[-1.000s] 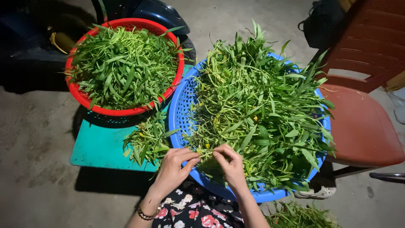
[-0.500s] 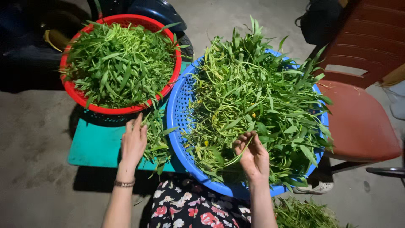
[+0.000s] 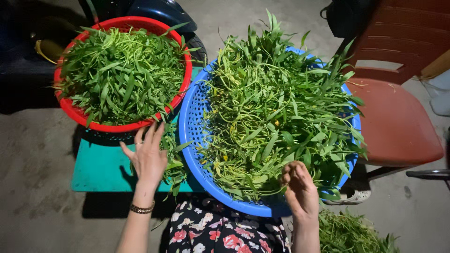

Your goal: The person sits in front of two baskets of water spinach and plucks edible leafy tips from the stems in the blue basket by hand. The picked greens are placed into the red basket while rejected stems and yellowed pieces are set aside on the table.

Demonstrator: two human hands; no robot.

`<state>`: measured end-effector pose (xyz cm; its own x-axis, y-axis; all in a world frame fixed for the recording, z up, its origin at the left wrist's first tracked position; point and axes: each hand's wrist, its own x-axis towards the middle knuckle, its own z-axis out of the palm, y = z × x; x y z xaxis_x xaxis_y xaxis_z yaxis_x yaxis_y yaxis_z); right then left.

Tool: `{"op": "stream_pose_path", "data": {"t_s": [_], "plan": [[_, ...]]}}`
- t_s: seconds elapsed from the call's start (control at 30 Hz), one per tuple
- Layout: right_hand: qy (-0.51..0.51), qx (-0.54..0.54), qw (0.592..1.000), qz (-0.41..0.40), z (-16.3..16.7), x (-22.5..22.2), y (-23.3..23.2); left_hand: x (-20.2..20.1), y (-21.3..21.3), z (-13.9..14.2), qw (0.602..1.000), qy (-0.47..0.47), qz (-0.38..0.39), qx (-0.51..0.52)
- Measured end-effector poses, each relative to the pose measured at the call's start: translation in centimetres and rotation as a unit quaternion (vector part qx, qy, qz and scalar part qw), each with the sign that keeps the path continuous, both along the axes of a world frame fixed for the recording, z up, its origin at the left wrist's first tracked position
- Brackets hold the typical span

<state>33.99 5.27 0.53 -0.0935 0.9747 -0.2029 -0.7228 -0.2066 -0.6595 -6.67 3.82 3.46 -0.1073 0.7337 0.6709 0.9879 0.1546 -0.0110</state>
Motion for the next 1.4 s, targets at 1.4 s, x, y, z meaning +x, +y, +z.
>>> {"op": "stream_pose_path", "data": {"t_s": [1.4], "plan": [[-0.626, 0.341, 0.701, 0.014, 4.2, -7.3, -1.9, 10.1, -2.3, 1.1, 0.813, -0.410, -0.337, -0.238]]}}
